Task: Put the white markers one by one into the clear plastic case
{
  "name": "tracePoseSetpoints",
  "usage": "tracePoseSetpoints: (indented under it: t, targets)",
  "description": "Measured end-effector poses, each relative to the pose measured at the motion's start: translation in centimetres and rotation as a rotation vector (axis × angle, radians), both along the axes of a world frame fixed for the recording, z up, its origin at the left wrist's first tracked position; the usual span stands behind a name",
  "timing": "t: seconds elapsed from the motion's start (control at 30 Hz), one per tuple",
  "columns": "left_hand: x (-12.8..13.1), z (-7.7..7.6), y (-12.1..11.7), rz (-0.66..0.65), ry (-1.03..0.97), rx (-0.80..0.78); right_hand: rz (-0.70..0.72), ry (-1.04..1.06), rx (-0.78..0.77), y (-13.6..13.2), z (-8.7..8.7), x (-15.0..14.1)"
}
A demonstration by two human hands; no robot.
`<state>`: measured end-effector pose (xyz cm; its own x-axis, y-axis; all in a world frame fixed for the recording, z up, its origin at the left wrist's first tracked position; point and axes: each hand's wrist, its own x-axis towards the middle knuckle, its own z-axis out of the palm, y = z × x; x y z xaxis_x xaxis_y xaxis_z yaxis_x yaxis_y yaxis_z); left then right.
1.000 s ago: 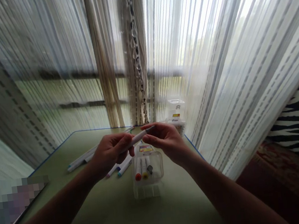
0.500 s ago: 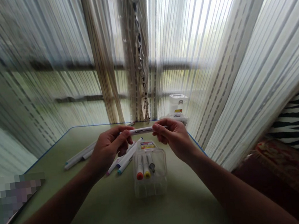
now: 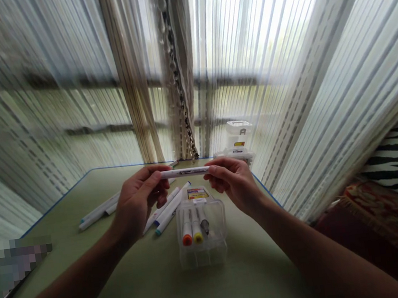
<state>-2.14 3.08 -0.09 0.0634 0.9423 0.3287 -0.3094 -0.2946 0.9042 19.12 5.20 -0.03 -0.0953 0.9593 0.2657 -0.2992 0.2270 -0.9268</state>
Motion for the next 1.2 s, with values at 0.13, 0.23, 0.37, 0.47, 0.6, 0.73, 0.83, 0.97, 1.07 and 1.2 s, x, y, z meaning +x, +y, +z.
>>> tracePoseSetpoints:
  t: [0.13,0.23,0.37,0.47,0.6,0.73,0.83,0.97,1.07,1.2]
  targets:
    - [0.1,-0.07,0.02,0.018,-0.025,0.012,-0.002,0.009,0.005,0.12,-0.02,0.08]
    - [0.19,-0.2,0.09,0.018,-0.043,0.011,-0.006,0.005,0.011,0.19,-0.13,0.09]
    - [0.25,-0.32,0.11,0.035,-0.039,0.0,-0.014,-0.019,0.01,0.19,-0.23,0.02]
    - [0.27,-0.27,0.06,0.049,-0.015,0.003,-0.015,-0.024,0.016,0.18,-0.23,0.01]
    - [0.33,-0.17,0.04,0.069,0.02,0.015,-0.009,-0.013,0.021,0.2,-0.24,0.08]
    - [0.37,-0.2,0.11,0.081,0.024,0.012,0.0,-0.018,0.037,0.18,-0.26,0.11]
    - [0.36,-0.28,0.16,0.086,0.016,0.008,0.002,-0.033,0.055,0.14,-0.3,0.13]
    - [0.35,-0.33,0.17,0.087,0.008,0.002,-0.001,-0.049,0.069,0.14,-0.37,0.18]
    - [0.36,-0.3,0.18,0.093,0.012,0.001,-0.003,-0.05,0.062,0.11,-0.34,0.17]
    - [0.35,-0.27,0.19,0.111,0.021,0.007,0.006,-0.027,0.048,-0.02,-0.2,0.02]
